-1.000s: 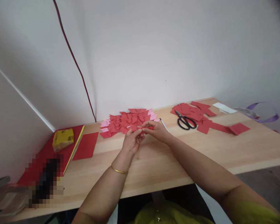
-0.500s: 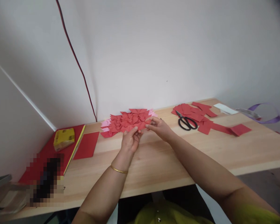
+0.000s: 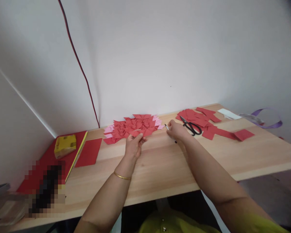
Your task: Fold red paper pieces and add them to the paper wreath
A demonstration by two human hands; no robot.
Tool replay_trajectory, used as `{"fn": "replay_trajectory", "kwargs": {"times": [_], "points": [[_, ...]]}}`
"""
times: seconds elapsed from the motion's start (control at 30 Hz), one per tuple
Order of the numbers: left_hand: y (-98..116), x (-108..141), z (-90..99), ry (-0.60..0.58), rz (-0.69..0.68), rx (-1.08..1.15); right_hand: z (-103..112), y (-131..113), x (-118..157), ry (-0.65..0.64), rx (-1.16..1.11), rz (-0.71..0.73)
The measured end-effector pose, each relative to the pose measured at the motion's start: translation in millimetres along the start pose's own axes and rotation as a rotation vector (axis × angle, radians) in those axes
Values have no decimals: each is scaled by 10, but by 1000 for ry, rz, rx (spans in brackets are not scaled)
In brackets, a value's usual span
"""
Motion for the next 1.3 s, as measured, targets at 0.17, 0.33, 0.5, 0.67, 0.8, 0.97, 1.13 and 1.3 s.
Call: {"fn": "replay_trajectory", "kwargs": {"times": [0.17,0.33,0.5,0.67,0.8,0.97,1.13,1.3], "points": [[-34,19,-4,-19,56,6,150,-18,12,52,-98,29],[-45,51,-26,-12,84,8,332,-319,194,-68,-953,268],[-57,54,-42,-29,49,-5,262,-684,686,-318,-1467,580],[-16,96,-109,-70,21,-25,118,-765,1098,-78,-1011,648],[17,137,-181,-115,19,-1,55,-775,1179,-41,-925,659],[7,151,-179,-120,27,-22,21,-750,1124,101,-845,644],[-5,151,-172,-128,8,-21,19,-750,1106,173,-791,636],[-15,158,-169,-121,5,-5,-3,-728,1073,94,-888,567]]}}
Point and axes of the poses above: each hand's wrist, its own x-axis away from the middle knuckle, its own z-axis out of the back of the hand, y = z × x, the point moved 7 cm from there along -x, towards the middle knuckle, and after that the axes turned 11 degrees about -z, right-handed, at the moved point
